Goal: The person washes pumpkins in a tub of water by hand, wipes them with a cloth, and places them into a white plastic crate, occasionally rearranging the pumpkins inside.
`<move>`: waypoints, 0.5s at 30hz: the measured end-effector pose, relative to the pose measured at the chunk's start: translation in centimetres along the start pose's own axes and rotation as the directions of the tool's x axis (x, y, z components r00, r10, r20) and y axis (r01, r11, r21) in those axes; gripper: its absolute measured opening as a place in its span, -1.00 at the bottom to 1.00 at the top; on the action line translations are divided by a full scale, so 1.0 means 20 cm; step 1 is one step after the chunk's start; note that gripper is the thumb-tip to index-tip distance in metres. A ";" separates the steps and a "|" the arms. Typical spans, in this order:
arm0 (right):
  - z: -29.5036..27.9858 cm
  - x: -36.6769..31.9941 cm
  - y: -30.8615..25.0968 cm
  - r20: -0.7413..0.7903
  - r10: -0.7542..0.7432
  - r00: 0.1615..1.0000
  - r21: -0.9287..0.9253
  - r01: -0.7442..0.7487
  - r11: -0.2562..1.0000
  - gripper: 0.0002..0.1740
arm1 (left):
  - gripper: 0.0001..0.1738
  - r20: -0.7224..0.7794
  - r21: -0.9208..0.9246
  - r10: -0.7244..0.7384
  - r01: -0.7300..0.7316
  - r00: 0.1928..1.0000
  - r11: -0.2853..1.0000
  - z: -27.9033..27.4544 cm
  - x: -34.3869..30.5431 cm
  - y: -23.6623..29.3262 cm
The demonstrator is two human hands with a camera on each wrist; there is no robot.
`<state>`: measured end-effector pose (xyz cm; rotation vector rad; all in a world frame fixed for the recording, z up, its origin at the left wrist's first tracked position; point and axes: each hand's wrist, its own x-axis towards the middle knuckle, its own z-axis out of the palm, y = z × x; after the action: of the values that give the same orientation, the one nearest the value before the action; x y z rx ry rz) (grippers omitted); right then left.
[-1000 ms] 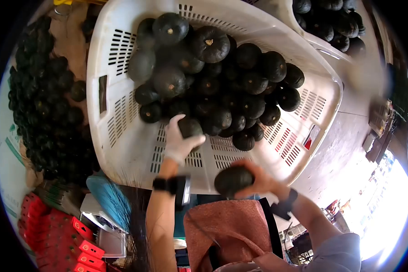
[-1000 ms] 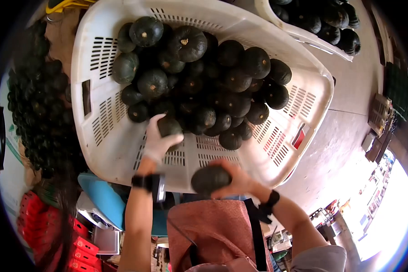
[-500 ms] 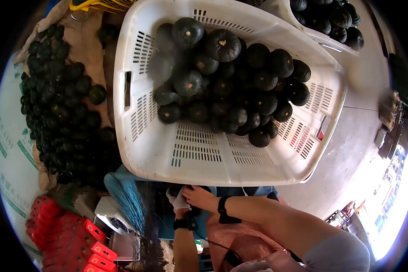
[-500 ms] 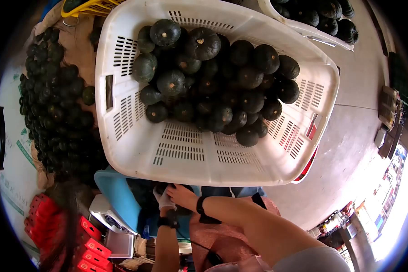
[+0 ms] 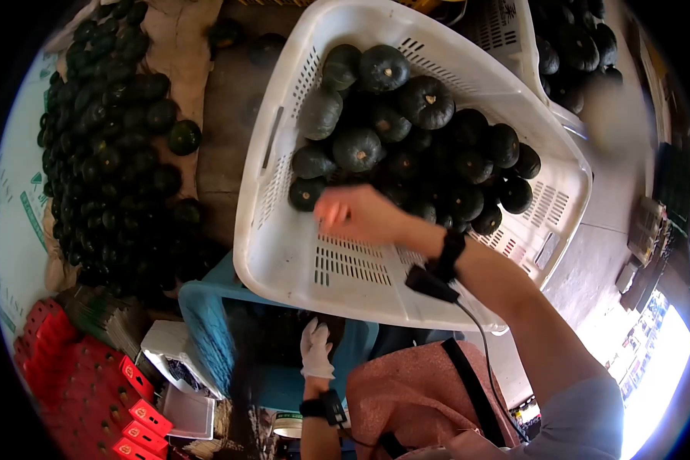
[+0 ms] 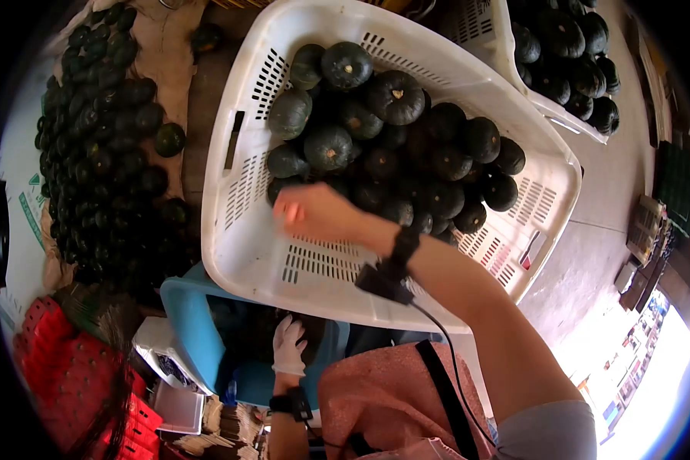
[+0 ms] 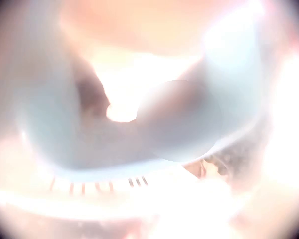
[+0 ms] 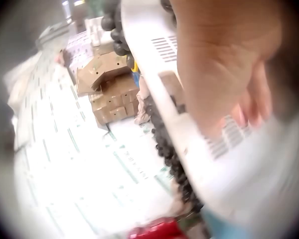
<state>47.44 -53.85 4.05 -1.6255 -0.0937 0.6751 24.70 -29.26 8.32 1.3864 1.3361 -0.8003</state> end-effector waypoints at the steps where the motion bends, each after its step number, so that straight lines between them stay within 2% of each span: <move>1: -0.09 0.13 0.08 -0.247 -0.157 0.956 -0.522 0.005 0.853 -0.68 | -0.64 -0.051 -0.009 0.091 -0.091 0.995 0.996 0.02 -0.06 0.00; 2: -0.19 0.22 0.13 -0.320 -0.161 0.934 -0.646 -0.090 0.758 -0.50 | -0.66 -0.101 -0.013 0.179 -0.181 0.979 0.983 0.04 -0.11 0.01; 3: -0.26 0.31 0.20 -0.310 -0.099 0.946 -0.672 -0.144 0.726 -0.42 | -0.66 -0.097 -0.017 0.184 -0.187 0.978 0.982 0.09 -0.16 0.05; 4: -0.29 0.37 0.27 -0.324 -0.112 0.940 -0.735 -0.175 0.654 -0.47 | -0.72 -0.060 -0.110 0.270 -0.276 0.961 0.955 0.13 -0.22 0.11; 5: -0.31 0.42 0.36 -0.255 0.075 0.964 -0.736 -0.244 0.631 -0.43 | -0.78 -0.032 -0.205 0.355 -0.354 0.934 0.913 0.18 -0.29 0.16; 6: -0.31 0.46 0.41 -0.182 0.263 0.947 -0.741 -0.308 0.597 -0.38 | -0.78 -0.002 -0.257 0.387 -0.374 0.922 0.891 0.25 -0.34 0.24; 7: -0.29 0.45 0.44 -0.185 0.268 0.946 -0.739 -0.313 0.597 -0.38 | -0.75 0.064 -0.279 0.403 -0.371 0.913 0.886 0.30 -0.37 0.31; 8: -0.26 0.42 0.45 -0.210 0.196 0.958 -0.820 -0.282 0.498 -0.33 | -0.72 0.130 -0.304 0.418 -0.365 0.899 0.880 0.34 -0.38 0.37; 9: -0.24 0.40 0.44 -0.223 0.121 0.967 -0.888 -0.253 0.384 -0.29 | -0.72 0.135 -0.308 0.416 -0.361 0.899 0.880 0.38 -0.37 0.43; 11: -0.23 0.40 0.41 -0.222 0.181 0.958 -0.892 -0.275 0.358 -0.26 | -0.56 0.288 -0.228 0.330 -0.270 0.899 0.935 0.47 -0.35 0.54; 12: -0.22 0.40 0.40 -0.224 0.237 0.945 -0.892 -0.297 0.340 -0.23 | -0.56 0.290 -0.234 0.330 -0.268 0.898 0.935 0.51 -0.31 0.57; 13: -0.22 0.39 0.39 -0.222 0.193 0.956 -0.923 -0.270 0.274 -0.18 | -0.45 0.317 -0.217 0.330 -0.271 0.889 0.938 0.56 -0.23 0.58; 14: -0.23 0.38 0.39 -0.223 0.185 0.957 -0.926 -0.268 0.265 -0.18 | -0.34 0.345 -0.203 0.335 -0.278 0.877 0.939 0.59 -0.16 0.59; 15: -0.24 0.36 0.38 -0.316 0.254 0.914 -0.826 -0.397 0.400 -0.12 | -0.24 0.326 -0.214 0.312 -0.252 0.892 0.944 0.62 -0.07 0.59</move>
<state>53.19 -56.29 -5.59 -2.7823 -0.0061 0.8806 38.03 -39.98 8.83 1.1997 0.8726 -0.6846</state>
